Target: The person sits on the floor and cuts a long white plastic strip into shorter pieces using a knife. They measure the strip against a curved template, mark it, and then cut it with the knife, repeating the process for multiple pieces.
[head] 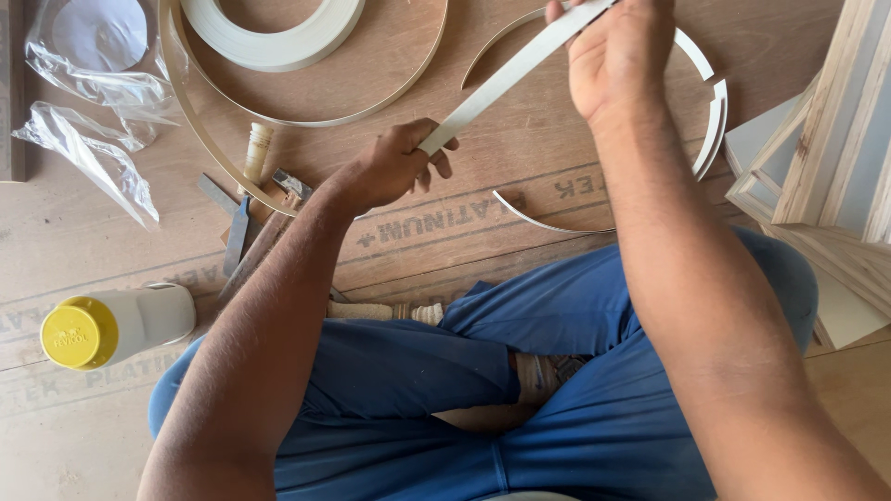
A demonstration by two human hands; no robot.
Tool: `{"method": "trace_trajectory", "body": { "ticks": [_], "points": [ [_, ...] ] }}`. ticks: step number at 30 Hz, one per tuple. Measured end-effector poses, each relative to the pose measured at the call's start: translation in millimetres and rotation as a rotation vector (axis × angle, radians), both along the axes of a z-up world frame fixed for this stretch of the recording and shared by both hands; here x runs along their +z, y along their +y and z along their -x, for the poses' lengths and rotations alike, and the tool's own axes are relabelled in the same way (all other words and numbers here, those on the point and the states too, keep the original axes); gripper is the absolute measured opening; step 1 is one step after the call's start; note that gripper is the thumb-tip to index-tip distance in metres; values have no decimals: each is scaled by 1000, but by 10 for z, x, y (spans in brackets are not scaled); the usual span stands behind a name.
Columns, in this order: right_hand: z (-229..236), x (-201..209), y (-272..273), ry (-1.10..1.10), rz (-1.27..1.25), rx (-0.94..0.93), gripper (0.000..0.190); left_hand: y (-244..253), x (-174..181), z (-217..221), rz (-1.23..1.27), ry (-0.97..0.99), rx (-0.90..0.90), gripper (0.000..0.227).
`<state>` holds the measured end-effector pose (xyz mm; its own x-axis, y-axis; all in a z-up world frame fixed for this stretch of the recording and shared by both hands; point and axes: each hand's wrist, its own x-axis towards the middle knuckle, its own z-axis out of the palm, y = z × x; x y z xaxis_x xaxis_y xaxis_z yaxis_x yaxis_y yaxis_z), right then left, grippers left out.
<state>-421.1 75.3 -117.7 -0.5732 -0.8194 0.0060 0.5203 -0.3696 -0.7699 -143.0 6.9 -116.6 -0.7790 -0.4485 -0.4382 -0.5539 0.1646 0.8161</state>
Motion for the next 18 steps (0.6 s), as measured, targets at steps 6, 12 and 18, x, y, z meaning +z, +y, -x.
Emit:
{"method": "trace_trajectory", "body": {
  "ticks": [6,12,18],
  "points": [
    [-130,-104,-30,61,-12,-34,18,-23,6,5,14,-120,47,28],
    [-141,-215,-32,136,39,2,15,-34,-122,-17,-8,-83,35,27],
    [-201,-354,-95,110,69,-22,13,-54,-212,-29,-13,-164,0,27]
  ]
}}
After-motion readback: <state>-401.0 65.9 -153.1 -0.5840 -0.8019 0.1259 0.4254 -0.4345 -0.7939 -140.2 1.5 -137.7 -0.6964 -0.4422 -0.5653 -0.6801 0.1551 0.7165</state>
